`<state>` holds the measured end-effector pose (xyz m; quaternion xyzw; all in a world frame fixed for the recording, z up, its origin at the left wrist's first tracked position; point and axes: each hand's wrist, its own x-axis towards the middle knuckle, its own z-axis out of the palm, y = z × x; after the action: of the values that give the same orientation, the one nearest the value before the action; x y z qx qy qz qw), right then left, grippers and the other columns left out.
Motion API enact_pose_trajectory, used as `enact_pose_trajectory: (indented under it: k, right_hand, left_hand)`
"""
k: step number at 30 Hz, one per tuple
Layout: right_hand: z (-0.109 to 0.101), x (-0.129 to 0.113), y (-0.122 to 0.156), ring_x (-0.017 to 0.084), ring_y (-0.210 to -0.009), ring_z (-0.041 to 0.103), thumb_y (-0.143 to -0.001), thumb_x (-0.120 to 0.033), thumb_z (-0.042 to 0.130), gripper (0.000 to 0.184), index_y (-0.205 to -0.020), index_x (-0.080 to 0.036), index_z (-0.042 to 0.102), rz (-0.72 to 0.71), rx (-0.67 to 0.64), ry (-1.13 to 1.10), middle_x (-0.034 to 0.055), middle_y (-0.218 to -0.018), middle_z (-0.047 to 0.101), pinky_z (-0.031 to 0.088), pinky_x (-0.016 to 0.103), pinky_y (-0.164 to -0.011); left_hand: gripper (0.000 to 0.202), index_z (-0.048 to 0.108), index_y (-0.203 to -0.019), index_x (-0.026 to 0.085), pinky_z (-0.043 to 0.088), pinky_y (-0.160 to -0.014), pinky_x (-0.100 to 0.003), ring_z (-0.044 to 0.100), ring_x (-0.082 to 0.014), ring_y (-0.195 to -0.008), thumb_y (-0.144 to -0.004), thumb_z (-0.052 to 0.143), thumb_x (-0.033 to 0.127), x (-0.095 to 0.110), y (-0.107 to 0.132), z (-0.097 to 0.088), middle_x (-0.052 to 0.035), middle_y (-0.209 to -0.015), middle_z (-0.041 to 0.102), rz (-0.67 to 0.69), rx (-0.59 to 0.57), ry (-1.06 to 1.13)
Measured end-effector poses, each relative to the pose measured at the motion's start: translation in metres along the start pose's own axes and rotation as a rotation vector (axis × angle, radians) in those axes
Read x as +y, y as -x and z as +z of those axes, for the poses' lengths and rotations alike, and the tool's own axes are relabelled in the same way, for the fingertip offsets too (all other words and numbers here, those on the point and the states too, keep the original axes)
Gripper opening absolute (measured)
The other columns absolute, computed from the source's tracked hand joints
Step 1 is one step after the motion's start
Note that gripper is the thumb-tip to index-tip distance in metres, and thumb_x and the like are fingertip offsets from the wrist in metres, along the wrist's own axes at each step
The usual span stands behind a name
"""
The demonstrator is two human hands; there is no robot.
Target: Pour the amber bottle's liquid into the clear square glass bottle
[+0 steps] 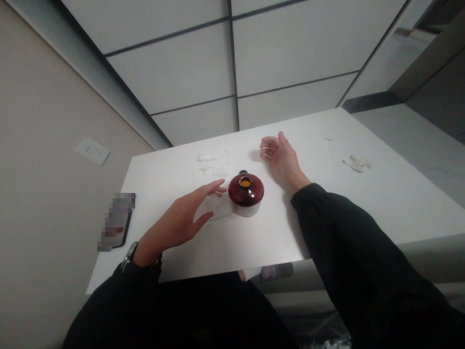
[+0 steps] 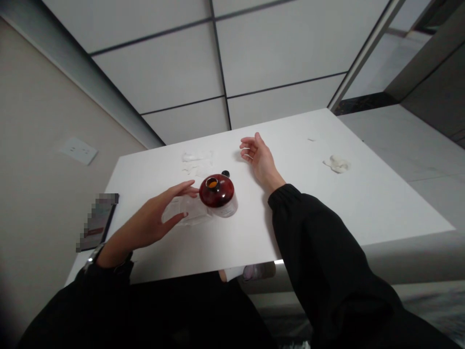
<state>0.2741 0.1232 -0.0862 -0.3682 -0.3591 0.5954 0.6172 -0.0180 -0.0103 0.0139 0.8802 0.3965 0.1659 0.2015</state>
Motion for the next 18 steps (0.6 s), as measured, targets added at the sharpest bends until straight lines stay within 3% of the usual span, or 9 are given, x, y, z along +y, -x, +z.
enact_pose_trajectory:
  k: [2, 7, 11, 15, 18]
  right_hand:
    - [0.000, 0.000, 0.000, 0.015, -0.071, 0.064, -0.078, -0.086, 0.069, 0.059, -0.085, -0.028, 0.072, 0.000, -0.003, -0.005, 0.0010, -0.082, 0.069, 0.057, 0.031, -0.069]
    - [-0.001, 0.001, 0.000, 0.015, -0.070, 0.062, -0.073, -0.085, 0.074, 0.059, -0.085, -0.027, 0.073, -0.003, -0.005, -0.021, 0.0009, -0.083, 0.068, 0.055, 0.031, -0.068]
    - [0.000, 0.001, 0.000, 0.015, -0.070, 0.062, -0.073, -0.086, 0.072, 0.059, -0.084, -0.028, 0.072, -0.003, 0.009, -0.014, 0.0009, -0.083, 0.068, 0.055, 0.032, -0.067]
    - [0.001, 0.000, 0.001, 0.015, -0.069, 0.061, -0.071, -0.086, 0.074, 0.060, -0.085, -0.028, 0.072, 0.001, 0.012, -0.015, 0.0003, -0.083, 0.069, 0.056, 0.031, -0.067]
    - [0.001, -0.001, 0.002, 0.015, -0.070, 0.062, -0.071, -0.086, 0.074, 0.060, -0.084, -0.028, 0.072, 0.001, 0.007, -0.011, 0.0002, -0.083, 0.070, 0.057, 0.031, -0.068]
  left_hand:
    - [0.064, 0.034, -0.162, 0.026, 0.054, -0.114, -0.045, 0.068, -0.0232, -0.130, -0.102, 0.056, 0.017, 0.000, 0.001, -0.002, -0.0108, -0.143, 0.069, -0.019, 0.002, -0.022]
    - [0.080, 0.035, -0.161, 0.027, 0.061, -0.098, -0.042, 0.074, -0.0234, -0.102, -0.093, 0.076, 0.030, -0.002, 0.002, -0.007, -0.0067, -0.122, 0.075, -0.118, 0.019, -0.138]
    - [0.082, 0.038, -0.160, 0.029, 0.058, -0.106, -0.050, 0.070, -0.0287, -0.114, -0.089, 0.080, 0.028, 0.000, 0.003, -0.011, -0.0058, -0.118, 0.070, -0.127, 0.030, -0.180]
    - [0.085, 0.031, -0.163, 0.028, 0.051, -0.117, -0.053, 0.054, -0.0328, -0.141, -0.090, 0.073, 0.017, 0.009, 0.002, -0.009, -0.0155, -0.151, 0.049, -0.074, 0.046, -0.118]
    - [0.072, 0.030, -0.163, 0.031, 0.041, -0.127, -0.054, 0.042, -0.0293, -0.154, -0.099, 0.053, 0.007, 0.013, 0.001, -0.006, -0.0136, -0.163, 0.042, 0.028, -0.002, -0.088]
